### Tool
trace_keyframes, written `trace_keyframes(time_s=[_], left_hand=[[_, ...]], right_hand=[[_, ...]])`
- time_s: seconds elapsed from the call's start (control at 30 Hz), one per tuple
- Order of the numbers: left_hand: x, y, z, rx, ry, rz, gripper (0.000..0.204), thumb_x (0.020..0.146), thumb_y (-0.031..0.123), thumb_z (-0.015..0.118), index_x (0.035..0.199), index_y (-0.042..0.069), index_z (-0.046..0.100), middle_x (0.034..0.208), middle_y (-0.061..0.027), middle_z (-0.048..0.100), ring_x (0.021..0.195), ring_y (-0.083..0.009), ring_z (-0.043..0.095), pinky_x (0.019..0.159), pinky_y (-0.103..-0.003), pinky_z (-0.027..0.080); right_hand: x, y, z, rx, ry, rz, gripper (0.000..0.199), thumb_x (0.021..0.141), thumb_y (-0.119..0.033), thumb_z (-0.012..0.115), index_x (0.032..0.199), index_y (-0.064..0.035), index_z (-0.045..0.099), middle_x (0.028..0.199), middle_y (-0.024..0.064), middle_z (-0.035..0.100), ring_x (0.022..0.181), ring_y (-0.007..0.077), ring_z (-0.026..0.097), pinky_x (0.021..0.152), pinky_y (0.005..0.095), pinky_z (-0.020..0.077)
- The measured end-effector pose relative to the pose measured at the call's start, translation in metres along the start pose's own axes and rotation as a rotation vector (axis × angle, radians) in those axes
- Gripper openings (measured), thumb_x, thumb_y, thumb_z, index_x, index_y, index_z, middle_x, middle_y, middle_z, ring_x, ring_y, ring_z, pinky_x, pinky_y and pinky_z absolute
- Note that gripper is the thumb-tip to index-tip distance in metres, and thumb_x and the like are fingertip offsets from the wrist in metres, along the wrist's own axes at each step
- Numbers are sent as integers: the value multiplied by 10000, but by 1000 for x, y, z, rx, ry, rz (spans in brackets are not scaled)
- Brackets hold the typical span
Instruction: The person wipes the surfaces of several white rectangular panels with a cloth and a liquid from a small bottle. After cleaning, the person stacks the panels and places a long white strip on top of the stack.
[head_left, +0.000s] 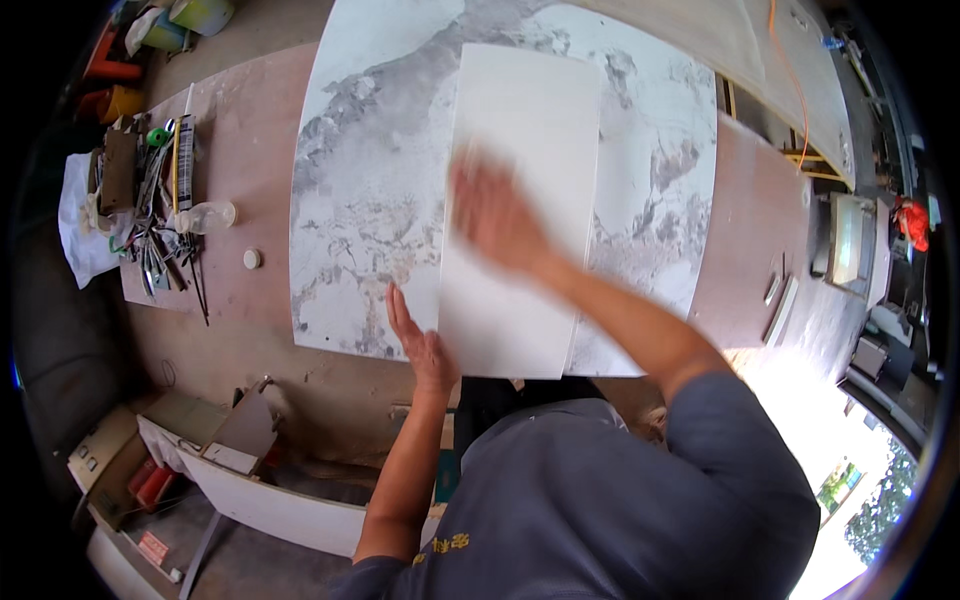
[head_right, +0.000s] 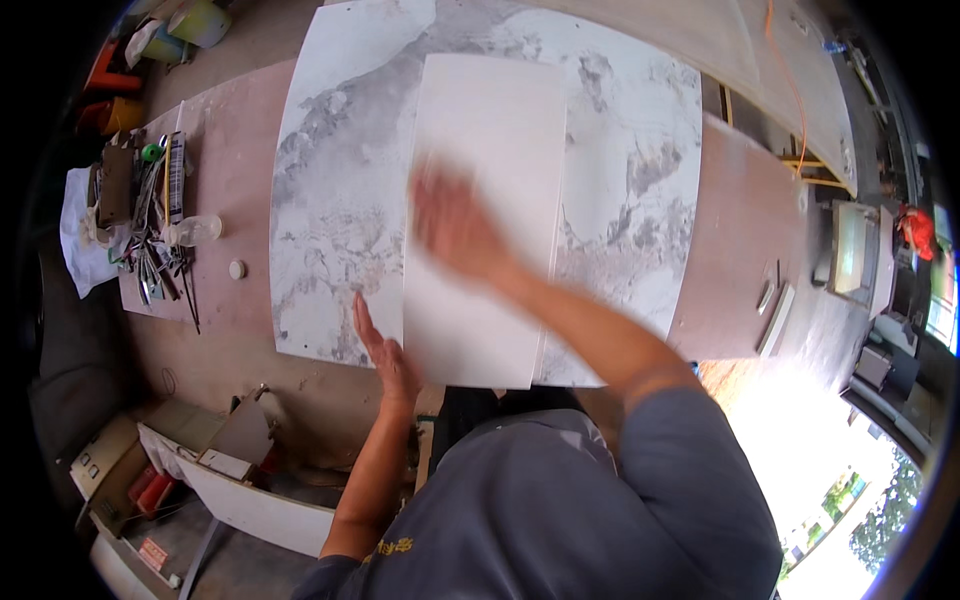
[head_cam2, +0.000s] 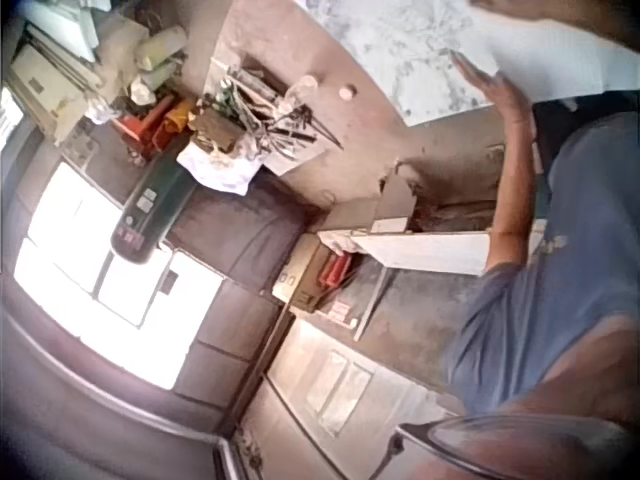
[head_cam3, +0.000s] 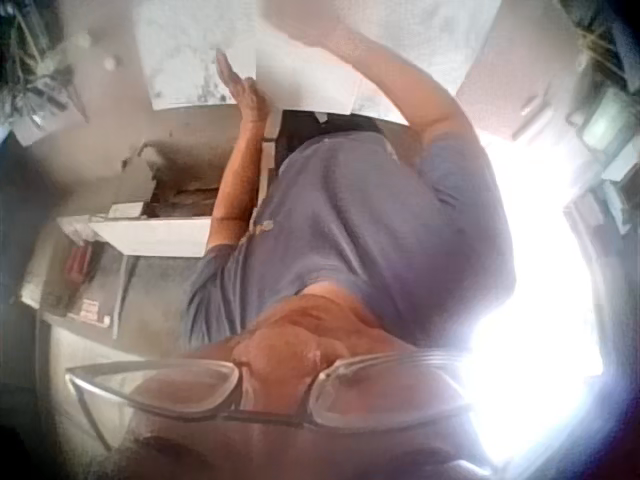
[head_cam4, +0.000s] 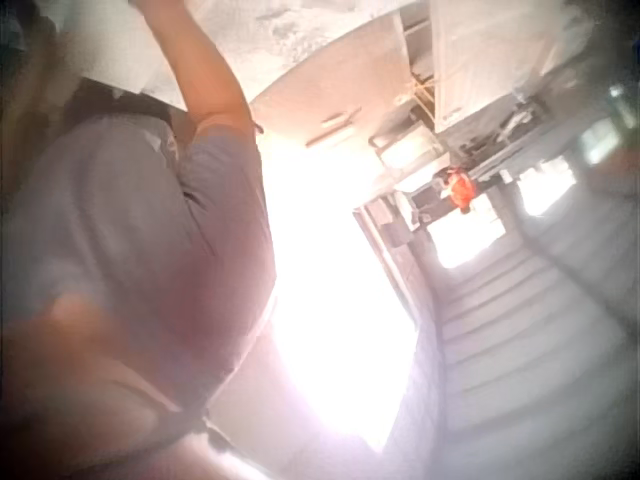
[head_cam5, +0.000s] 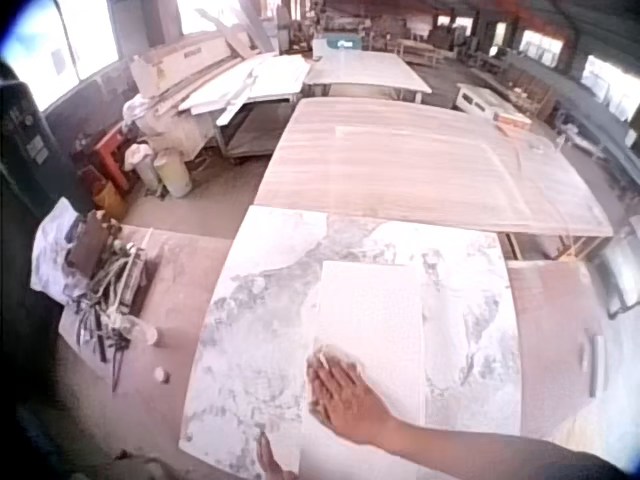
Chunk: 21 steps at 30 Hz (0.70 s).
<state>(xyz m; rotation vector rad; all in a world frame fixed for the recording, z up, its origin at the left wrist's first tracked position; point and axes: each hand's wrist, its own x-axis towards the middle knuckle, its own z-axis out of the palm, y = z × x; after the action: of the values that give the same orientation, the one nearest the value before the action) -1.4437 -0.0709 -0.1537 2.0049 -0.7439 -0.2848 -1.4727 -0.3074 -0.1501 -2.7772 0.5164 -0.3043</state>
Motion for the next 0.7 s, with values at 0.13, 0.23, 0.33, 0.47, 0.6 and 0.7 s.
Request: trace_keyframes(time_s=[0.13, 0.23, 0.33, 0.47, 0.6, 0.7], left_hand=[[6, 6, 0, -22, -10, 13, 814, 1021, 596, 252, 1539, -29, 204, 1590, -273, 207, 1480, -434, 199, 1189, -532, 188], [8, 12, 1, -8, -53, 28, 814, 1020, 596, 272, 1540, -25, 200, 1594, -270, 199, 1485, -433, 185, 1192, -529, 185], [9, 13, 1, 11, -105, -25, 830, 1012, 597, 308, 1537, -35, 193, 1593, -276, 190, 1486, -442, 176, 1191, -530, 190], [8, 10, 2, 47, -147, -83, 830, 1009, 577, 345, 1534, -44, 177, 1595, -277, 179, 1483, -451, 175, 1190, -528, 194], [10, 14, 3, 136, -215, -101, 828, 981, 460, 512, 1535, -51, 170, 1594, -264, 200, 1487, -429, 174, 1196, -515, 192], [19, 22, 2, 254, -260, -84, 827, 964, 407, 570, 1533, -48, 178, 1584, -264, 226, 1481, -432, 186, 1194, -516, 198]], right_hand=[[-64, -58, -9, 252, -276, -370, 643, 957, -295, 478, 1489, 36, 333, 1527, 251, 373, 1441, 384, 341, 1190, 503, 261], [84, 23, -5, -322, -288, -127, 685, 967, -362, 481, 1494, 45, 316, 1552, 263, 330, 1449, 384, 318, 1193, 505, 252], [97, 37, 1, -103, -8, 28, 679, 981, -349, 447, 1487, 77, 298, 1526, 285, 350, 1441, 397, 319, 1194, 523, 234], [36, -12, 6, -77, -156, -150, 704, 972, -358, 459, 1489, 90, 294, 1515, 282, 372, 1434, 386, 339, 1197, 539, 207], [102, 37, 7, -36, -42, -52, 690, 994, -372, 419, 1475, 110, 308, 1502, 281, 392, 1421, 366, 366, 1203, 497, 222], [175, 96, -5, -161, 133, 97, 709, 995, -373, 412, 1487, 118, 274, 1519, 269, 372, 1464, 375, 276, 1218, 475, 191]])
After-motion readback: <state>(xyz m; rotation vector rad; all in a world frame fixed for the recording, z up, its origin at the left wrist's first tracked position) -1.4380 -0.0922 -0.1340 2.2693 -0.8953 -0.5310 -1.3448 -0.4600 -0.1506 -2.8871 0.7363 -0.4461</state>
